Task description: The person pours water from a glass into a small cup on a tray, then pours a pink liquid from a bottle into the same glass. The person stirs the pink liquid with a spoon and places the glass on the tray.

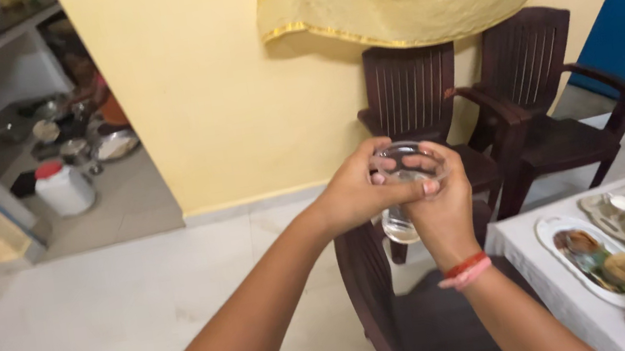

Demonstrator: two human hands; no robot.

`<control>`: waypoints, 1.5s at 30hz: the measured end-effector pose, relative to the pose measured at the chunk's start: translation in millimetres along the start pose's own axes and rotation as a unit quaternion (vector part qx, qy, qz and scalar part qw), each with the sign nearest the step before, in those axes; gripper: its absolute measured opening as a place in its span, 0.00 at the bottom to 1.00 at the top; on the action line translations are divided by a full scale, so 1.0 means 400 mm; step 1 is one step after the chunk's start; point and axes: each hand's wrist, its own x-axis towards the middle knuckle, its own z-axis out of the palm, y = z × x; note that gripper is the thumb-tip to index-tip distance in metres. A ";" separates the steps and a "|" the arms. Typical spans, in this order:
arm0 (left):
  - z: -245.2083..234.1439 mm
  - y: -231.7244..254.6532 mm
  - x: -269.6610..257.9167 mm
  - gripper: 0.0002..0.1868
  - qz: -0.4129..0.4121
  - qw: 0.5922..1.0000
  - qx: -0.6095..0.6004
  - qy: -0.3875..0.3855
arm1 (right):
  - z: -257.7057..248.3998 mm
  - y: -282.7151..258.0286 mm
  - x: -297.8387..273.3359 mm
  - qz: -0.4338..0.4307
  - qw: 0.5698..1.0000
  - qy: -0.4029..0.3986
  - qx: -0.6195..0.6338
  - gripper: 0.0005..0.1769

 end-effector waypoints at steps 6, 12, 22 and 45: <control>-0.071 -0.075 0.155 0.64 0.004 0.999 -0.009 -0.049 | 0.053 0.077 0.090 0.028 0.998 0.051 -0.030 0.36; -0.099 -0.131 0.291 0.65 0.009 0.993 -0.022 -0.116 | 0.064 0.160 0.159 0.012 0.990 0.102 -0.094 0.37; -0.088 -0.219 0.526 0.61 0.073 0.951 -0.109 -0.278 | 0.081 0.251 0.226 0.034 0.954 0.224 -0.198 0.38; 0.296 -0.348 0.965 0.65 0.098 0.834 -0.113 -0.531 | -0.181 0.458 0.359 0.058 0.842 0.402 -0.355 0.38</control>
